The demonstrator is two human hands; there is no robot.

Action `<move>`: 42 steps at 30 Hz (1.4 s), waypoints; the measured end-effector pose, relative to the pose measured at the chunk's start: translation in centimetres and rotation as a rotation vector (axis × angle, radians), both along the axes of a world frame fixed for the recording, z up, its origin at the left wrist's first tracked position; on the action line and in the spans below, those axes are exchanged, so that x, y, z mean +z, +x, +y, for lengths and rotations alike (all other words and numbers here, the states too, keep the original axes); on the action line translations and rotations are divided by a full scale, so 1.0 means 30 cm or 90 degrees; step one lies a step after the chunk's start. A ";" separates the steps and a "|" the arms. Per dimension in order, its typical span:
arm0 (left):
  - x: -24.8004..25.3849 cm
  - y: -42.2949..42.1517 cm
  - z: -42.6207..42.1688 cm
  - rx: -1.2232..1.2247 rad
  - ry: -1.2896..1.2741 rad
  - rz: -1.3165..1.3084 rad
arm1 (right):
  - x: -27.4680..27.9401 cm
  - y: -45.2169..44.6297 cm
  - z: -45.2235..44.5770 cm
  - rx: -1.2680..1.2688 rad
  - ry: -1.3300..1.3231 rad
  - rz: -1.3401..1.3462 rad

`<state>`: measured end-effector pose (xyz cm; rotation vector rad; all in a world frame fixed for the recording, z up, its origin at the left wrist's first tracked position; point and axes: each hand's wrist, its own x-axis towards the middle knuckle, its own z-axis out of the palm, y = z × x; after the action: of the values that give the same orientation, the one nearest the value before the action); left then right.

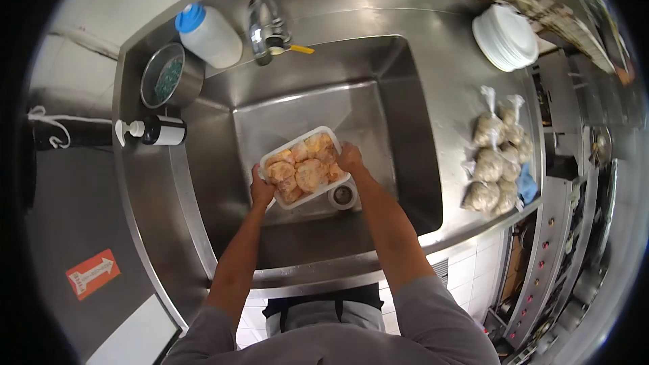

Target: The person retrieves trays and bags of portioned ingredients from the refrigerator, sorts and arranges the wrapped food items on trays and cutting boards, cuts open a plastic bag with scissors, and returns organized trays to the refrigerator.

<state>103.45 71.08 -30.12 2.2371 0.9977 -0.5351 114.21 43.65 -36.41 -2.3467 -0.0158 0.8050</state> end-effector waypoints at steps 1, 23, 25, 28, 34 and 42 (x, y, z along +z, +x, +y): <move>-0.040 -0.016 0.028 0.011 -0.001 -0.001 | -0.046 0.009 0.036 -0.023 0.034 -0.009; -0.267 -0.091 0.293 -0.034 0.079 -0.128 | -0.228 -0.142 0.185 -0.492 0.051 0.089; -0.267 -0.078 0.304 -0.061 0.101 -0.138 | -0.225 -0.119 0.182 -0.484 0.040 0.085; -0.250 -0.072 0.289 -0.053 0.094 -0.162 | -0.182 -0.079 0.175 -0.498 0.110 0.191; -0.244 -0.103 0.256 -0.034 0.112 -0.243 | -0.182 -0.026 0.181 -0.466 0.157 0.181; -0.282 -0.134 0.255 -0.022 0.036 -0.206 | -0.111 0.032 0.194 -0.399 0.115 0.222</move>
<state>99.44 78.72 -38.57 2.3004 0.8171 -0.1516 115.17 49.48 -39.73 -1.8459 0.7246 0.8283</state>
